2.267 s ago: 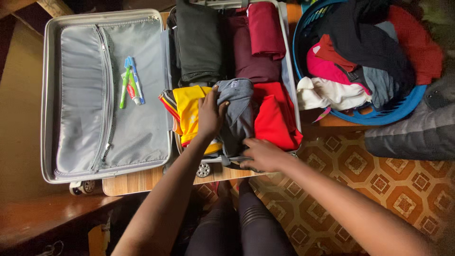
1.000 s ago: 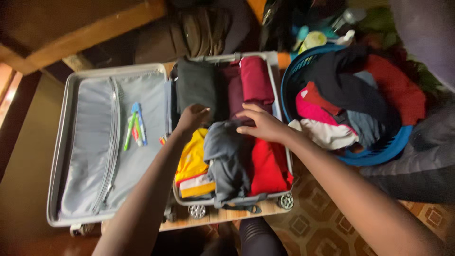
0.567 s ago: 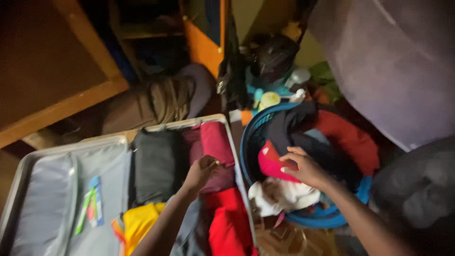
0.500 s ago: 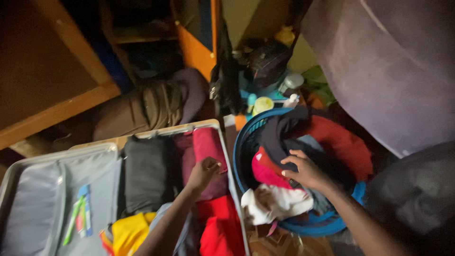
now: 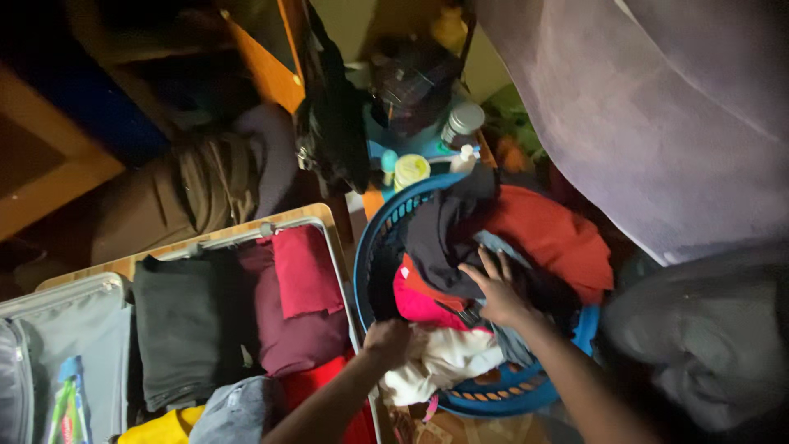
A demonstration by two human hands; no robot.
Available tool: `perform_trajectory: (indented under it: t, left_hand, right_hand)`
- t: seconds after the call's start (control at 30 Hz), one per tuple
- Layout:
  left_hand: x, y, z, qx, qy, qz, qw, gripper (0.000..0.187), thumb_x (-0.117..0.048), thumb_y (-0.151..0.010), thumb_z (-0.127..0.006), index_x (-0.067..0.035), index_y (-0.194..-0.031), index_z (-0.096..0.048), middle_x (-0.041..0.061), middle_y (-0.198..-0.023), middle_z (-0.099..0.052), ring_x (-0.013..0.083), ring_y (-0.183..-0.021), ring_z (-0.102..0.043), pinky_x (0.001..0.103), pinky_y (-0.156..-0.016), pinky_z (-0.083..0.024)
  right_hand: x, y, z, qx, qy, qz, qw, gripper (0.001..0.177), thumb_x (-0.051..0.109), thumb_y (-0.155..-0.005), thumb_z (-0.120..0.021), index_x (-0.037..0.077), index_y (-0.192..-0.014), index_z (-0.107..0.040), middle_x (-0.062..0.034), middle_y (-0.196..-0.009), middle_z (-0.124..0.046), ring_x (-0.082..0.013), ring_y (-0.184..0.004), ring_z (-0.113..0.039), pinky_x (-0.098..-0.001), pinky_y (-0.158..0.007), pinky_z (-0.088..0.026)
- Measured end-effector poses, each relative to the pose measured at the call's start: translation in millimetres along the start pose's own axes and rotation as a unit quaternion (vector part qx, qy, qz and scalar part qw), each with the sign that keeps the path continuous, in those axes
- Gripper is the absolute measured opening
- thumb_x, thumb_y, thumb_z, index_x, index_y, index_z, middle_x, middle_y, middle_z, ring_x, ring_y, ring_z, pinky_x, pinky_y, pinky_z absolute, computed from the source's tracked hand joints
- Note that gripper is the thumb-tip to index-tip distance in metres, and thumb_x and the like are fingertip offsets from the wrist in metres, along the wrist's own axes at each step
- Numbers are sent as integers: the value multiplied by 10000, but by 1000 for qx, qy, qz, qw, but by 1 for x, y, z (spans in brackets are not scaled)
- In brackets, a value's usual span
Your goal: The person folds various garments including a dark top, a maroon top, black pants, a grey hoodie, a white sweater, and dark trousers, then places them into an open suitcase. The person handles each item individually, folding them neatly before stacking them inside the luggage.
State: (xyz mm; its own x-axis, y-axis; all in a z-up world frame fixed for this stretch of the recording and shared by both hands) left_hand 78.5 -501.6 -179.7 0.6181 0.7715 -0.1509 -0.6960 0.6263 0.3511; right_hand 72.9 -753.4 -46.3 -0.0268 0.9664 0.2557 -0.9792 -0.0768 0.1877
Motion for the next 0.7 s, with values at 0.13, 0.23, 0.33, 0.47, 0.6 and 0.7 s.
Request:
perform_trajectory:
  t: [0.13, 0.23, 0.33, 0.47, 0.6, 0.7]
  left_hand:
    - [22, -26, -18, 69, 1, -135, 988, 316, -198, -844, -703, -78, -1136, -719, 166, -1060, -742, 334, -1028, -712, 455, -876, -570]
    - [45, -18, 15, -28, 242, -37, 969, 306, -69, -793, -598, -145, -1047, -751, 163, -1038, -743, 341, -999, -711, 456, -834, -574]
    - [67, -7, 98, -170, 314, -95, 929, 243, -21, -939, -541, -103, -1026, -752, 211, -990, -726, 380, -949, -702, 470, -818, -547]
    - [61, 26, 209, -228, 376, -242, 865, 331, 82, -799, -552, -58, -1058, -704, 143, -989, -725, 254, -916, -696, 375, -798, -544]
    - [55, 56, 291, -152, 637, -278, 703, 251, -49, -957, -447, -9, -1031, -683, 79, -983, -684, 177, -927, -647, 321, -844, -522]
    - [80, 90, 341, -297, 411, -261, 821, 176, 77, -874, -610, -20, -1012, -660, 68, -942, -681, 162, -864, -650, 324, -754, -531]
  right_hand:
    - [1, 8, 4, -39, 21, 25, 999, 979, 92, -631, -875, 372, -1477, -468, -97, -1681, -151, -464, -1520, -142, -578, -1212, -240]
    - [22, 25, 12, -83, -4, 12, 996, 913, 193, -655, -913, 316, -1463, -507, -121, -1654, -201, -441, -1510, -167, -594, -1178, -228]
    - [53, 46, 15, -131, -118, 41, 984, 922, 353, -692, -933, 189, -1485, -492, -161, -1592, -317, -384, -1484, -277, -574, -1144, -255]
    - [93, 54, -2, -19, -277, 76, 958, 849, 386, -675, -894, 72, -1385, -551, -175, -1428, -555, -316, -1358, -508, -406, -1112, -412]
    - [91, 37, 1, -23, -261, -101, 960, 564, 405, -792, -765, 53, -1233, -753, -178, -1154, -793, -283, -1056, -781, -383, -917, -582]
    - [80, 32, 41, -85, -191, -150, 966, 680, 414, -755, -883, -15, -1229, -652, -230, -1057, -726, -353, -958, -733, -418, -831, -570]
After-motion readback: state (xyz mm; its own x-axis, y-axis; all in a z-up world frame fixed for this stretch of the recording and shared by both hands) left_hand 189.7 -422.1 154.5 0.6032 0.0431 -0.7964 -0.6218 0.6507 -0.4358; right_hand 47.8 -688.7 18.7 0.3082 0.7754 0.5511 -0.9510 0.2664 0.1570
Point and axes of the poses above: each hand's wrist, its own y-axis away from the middle knuckle, its own z-axis out of the back of the hand, x = y × z, the point moved 2 cm from there along -y, towards the middle knuckle
